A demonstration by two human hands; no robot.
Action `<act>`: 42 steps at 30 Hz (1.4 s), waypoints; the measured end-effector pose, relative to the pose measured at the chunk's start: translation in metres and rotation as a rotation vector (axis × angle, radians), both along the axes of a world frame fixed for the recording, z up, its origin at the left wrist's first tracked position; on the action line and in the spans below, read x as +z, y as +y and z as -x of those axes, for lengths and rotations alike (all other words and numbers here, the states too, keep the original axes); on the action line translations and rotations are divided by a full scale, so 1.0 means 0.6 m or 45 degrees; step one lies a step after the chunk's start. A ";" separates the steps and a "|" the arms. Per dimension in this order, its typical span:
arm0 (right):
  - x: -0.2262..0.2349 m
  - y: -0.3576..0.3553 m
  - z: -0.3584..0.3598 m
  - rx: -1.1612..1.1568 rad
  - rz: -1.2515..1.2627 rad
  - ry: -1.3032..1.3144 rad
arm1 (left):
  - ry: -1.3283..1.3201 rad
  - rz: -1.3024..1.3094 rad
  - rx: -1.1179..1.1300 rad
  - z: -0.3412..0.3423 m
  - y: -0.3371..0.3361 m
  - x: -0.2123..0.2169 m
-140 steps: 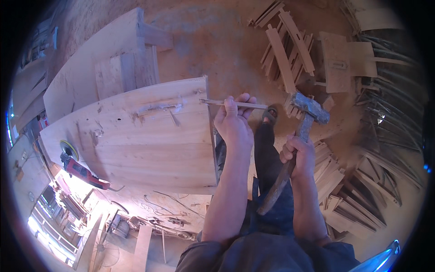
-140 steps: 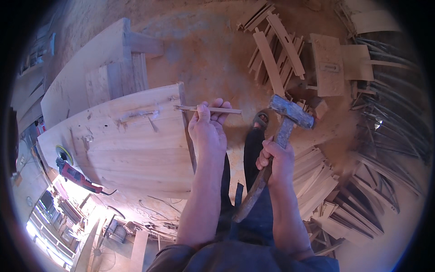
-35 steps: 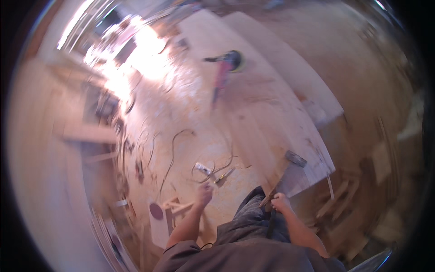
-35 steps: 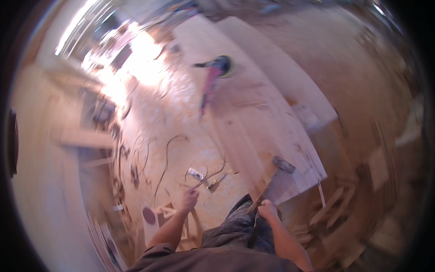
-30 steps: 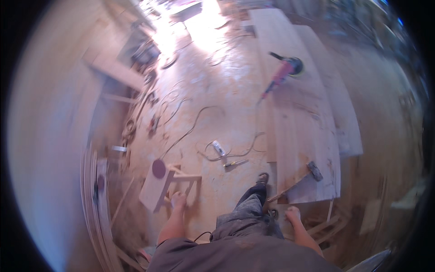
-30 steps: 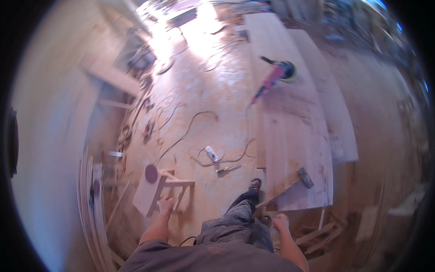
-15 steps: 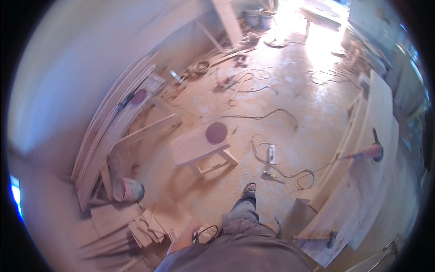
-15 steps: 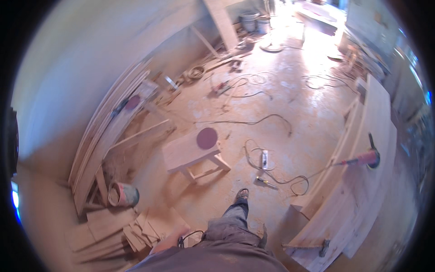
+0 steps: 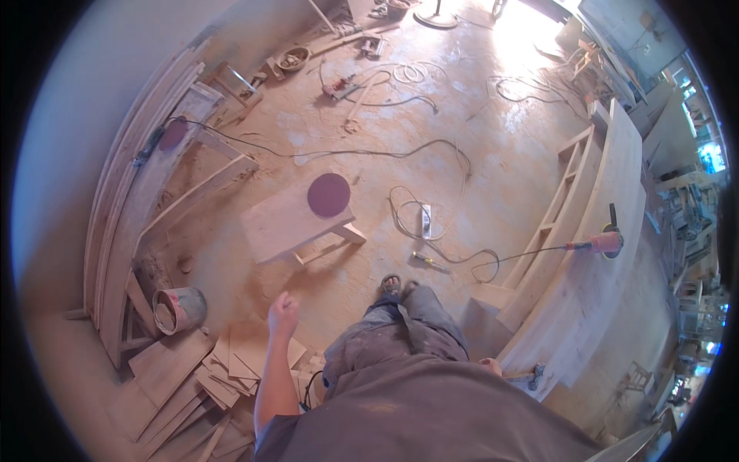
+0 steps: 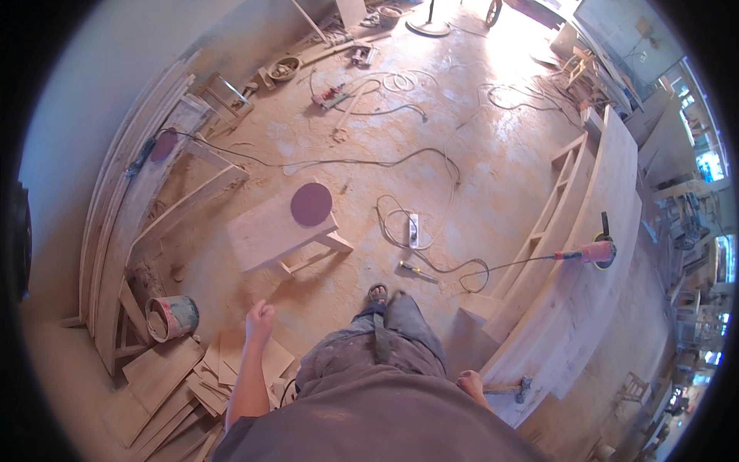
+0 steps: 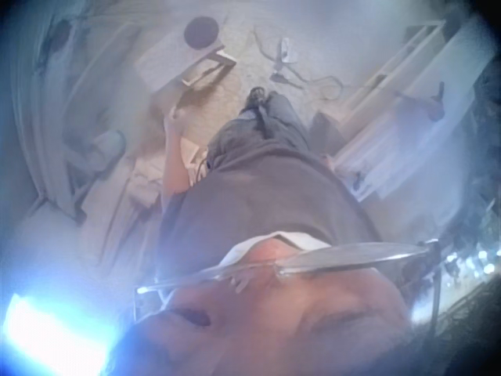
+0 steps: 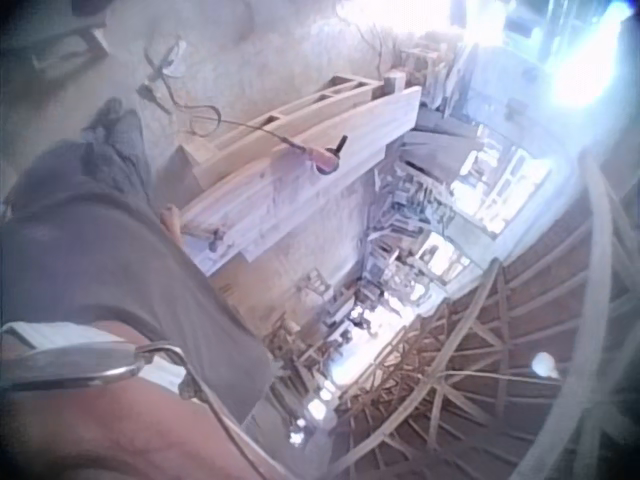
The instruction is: The person applies a substance to a crack in a large wooden board and hammers wooden pegs into the crack. They then use a hand saw to trim a peg and sand down the repaired area.
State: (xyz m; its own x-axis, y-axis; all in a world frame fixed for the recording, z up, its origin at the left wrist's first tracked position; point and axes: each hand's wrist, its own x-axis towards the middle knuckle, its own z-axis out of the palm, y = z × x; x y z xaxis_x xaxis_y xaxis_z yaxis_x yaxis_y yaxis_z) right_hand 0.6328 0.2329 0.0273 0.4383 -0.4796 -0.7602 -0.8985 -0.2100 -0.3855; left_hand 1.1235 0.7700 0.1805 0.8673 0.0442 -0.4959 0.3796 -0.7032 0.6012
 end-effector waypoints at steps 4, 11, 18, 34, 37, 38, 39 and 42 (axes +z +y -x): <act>-0.033 -0.061 0.046 0.210 0.019 0.291 | 0.188 0.319 0.533 0.108 0.031 -0.100; 0.100 -0.013 -0.284 0.352 0.038 0.016 | 0.388 0.157 0.904 0.123 0.072 -0.097; 0.089 -0.227 -0.519 0.306 -0.055 -0.022 | 0.166 -0.175 0.333 -0.153 -0.081 -0.154; 0.216 -0.530 -1.470 -0.043 -0.086 -0.212 | 0.172 -0.103 0.759 -0.557 -0.311 -0.069; 0.207 -0.473 -1.701 0.068 -0.154 -0.243 | 0.069 -0.105 0.882 -0.674 -0.280 -0.141; 0.217 -0.466 -1.727 0.075 -0.141 -0.195 | 0.051 -0.093 0.875 -0.725 -0.288 -0.126; 0.230 -0.435 -1.771 0.185 -0.192 -0.161 | 0.032 -0.093 0.852 -0.765 -0.280 -0.104; 0.209 -0.364 -1.921 0.374 -0.124 -0.078 | -0.100 -0.128 0.686 -0.957 -0.228 -0.023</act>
State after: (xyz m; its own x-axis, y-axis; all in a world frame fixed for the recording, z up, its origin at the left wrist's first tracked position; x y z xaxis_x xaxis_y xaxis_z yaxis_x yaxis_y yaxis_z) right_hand 1.7853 0.0145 0.1526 0.5939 -0.2520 -0.7640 -0.7791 -0.4170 -0.4681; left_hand 1.6976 0.6331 0.1665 0.7430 0.5359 -0.4009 0.6583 -0.4771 0.5823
